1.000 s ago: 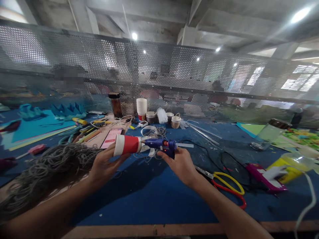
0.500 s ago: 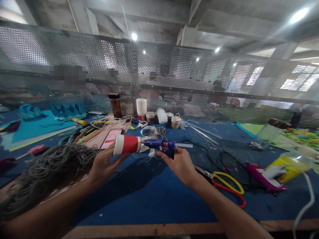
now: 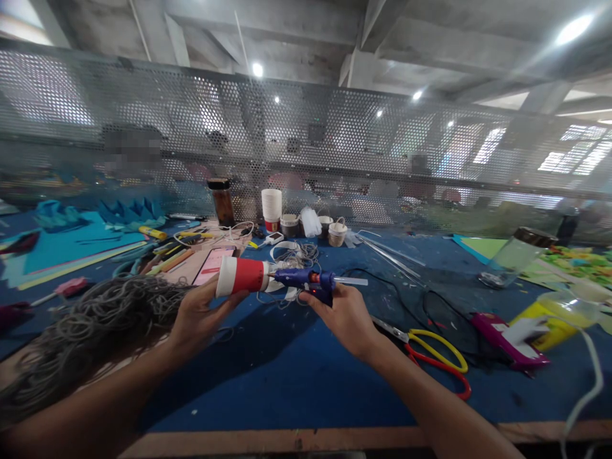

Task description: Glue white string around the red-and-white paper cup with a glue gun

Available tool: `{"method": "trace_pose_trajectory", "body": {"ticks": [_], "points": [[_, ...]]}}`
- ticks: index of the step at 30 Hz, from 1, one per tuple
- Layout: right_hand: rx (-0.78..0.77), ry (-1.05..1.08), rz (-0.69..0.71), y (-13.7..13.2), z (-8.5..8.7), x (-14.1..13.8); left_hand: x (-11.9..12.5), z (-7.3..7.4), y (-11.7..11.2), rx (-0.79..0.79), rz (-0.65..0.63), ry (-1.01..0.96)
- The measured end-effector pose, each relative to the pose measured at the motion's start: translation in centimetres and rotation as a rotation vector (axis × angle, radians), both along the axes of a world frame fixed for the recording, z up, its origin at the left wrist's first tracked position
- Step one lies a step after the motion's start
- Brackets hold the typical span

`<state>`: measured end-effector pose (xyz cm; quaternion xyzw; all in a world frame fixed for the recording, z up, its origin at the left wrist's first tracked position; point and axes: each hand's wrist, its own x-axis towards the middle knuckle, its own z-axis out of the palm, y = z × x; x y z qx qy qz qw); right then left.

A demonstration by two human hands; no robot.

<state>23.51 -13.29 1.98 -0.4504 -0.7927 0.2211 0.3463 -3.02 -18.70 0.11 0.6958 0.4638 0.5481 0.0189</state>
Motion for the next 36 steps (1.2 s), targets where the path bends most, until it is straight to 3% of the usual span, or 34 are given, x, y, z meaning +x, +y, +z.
{"method": "trace_pose_trajectory", "body": {"ticks": [17,30,36], "points": [[0.072,-0.038,0.024,-0.3,0.0,-0.3,0.0,-0.1,-0.1,-0.129,0.014,-0.131],[0.247,-0.137,0.016,0.0,-1.6,0.1,0.0,-0.2,-0.1,-0.174,0.045,-0.181],[0.307,-0.196,0.034,-0.2,-1.3,0.1,0.0,-0.2,-0.1,-0.194,0.050,-0.222]]}}
